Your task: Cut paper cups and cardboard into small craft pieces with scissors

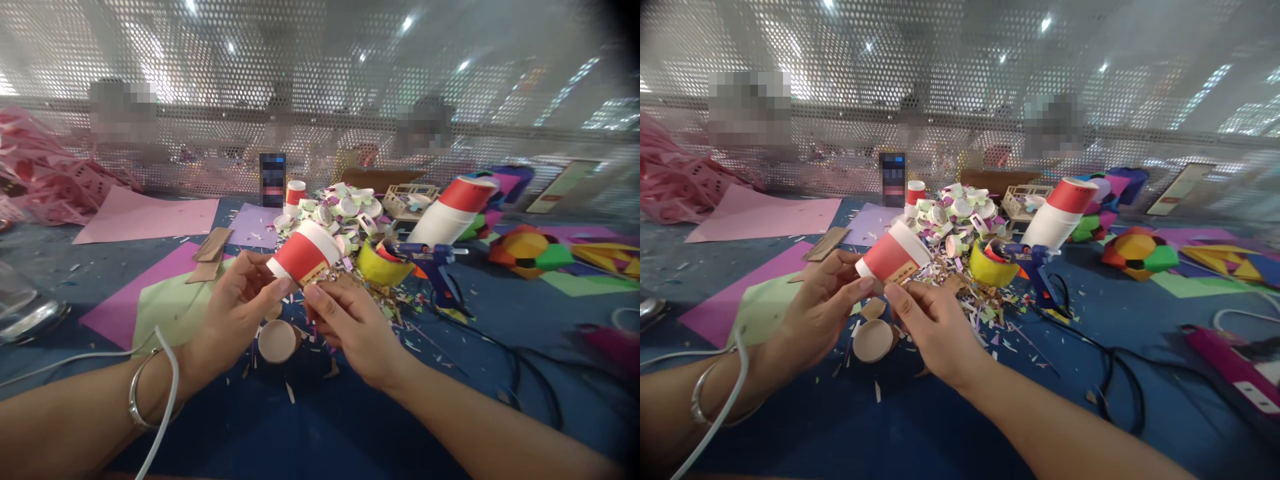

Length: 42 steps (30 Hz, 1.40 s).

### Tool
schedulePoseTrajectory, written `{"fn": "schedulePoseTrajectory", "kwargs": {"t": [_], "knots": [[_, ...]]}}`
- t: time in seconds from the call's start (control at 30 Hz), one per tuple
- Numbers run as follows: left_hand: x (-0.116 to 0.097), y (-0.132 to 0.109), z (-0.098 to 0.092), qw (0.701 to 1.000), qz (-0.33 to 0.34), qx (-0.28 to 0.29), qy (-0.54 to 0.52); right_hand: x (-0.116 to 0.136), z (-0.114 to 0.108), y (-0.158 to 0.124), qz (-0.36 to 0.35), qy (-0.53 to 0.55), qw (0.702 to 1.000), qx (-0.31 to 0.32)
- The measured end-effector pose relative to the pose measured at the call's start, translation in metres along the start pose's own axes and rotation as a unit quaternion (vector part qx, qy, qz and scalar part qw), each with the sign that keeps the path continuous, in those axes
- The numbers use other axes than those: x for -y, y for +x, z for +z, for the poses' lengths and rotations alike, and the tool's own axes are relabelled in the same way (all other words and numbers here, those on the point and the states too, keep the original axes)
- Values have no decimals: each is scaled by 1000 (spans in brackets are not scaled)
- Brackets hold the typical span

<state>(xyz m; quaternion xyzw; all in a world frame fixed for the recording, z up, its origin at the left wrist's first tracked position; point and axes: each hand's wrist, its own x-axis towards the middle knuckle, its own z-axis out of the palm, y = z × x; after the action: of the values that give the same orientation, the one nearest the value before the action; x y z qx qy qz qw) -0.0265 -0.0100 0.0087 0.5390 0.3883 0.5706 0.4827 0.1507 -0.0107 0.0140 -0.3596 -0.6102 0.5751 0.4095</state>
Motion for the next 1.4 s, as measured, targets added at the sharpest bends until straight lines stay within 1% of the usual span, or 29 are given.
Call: {"fn": "schedulePoseTrajectory", "kwargs": {"t": [0.13,0.33,0.47,0.57,0.7,0.8,1.1,1.2,1.3,1.4], "knots": [[-4,0,0,999,21,-3,25,0,0,-1,1,13,1000,4],[-4,-1,4,999,21,30,18,-2,1,-1,-3,15,1000,3],[-4,-1,4,999,18,37,25,-3,1,-1,-5,12,1000,0],[-5,-3,4,999,19,33,39,-2,2,-1,-3,17,1000,-4],[-7,-5,6,998,35,21,57,-1,3,-2,-8,4,1000,-15],[-6,-6,6,996,46,21,72,-1,3,-3,-9,3,1000,-13],[4,-4,3,988,93,14,124,-4,4,-3,5,11,1000,-12],[6,-4,4,991,82,19,102,-4,4,-3,2,16,1000,-15],[4,-5,6,998,28,20,45,-3,5,-2,10,22,1000,-15],[0,-6,7,1000,-18,0,4,-2,5,-1,12,31,999,-9]]}}
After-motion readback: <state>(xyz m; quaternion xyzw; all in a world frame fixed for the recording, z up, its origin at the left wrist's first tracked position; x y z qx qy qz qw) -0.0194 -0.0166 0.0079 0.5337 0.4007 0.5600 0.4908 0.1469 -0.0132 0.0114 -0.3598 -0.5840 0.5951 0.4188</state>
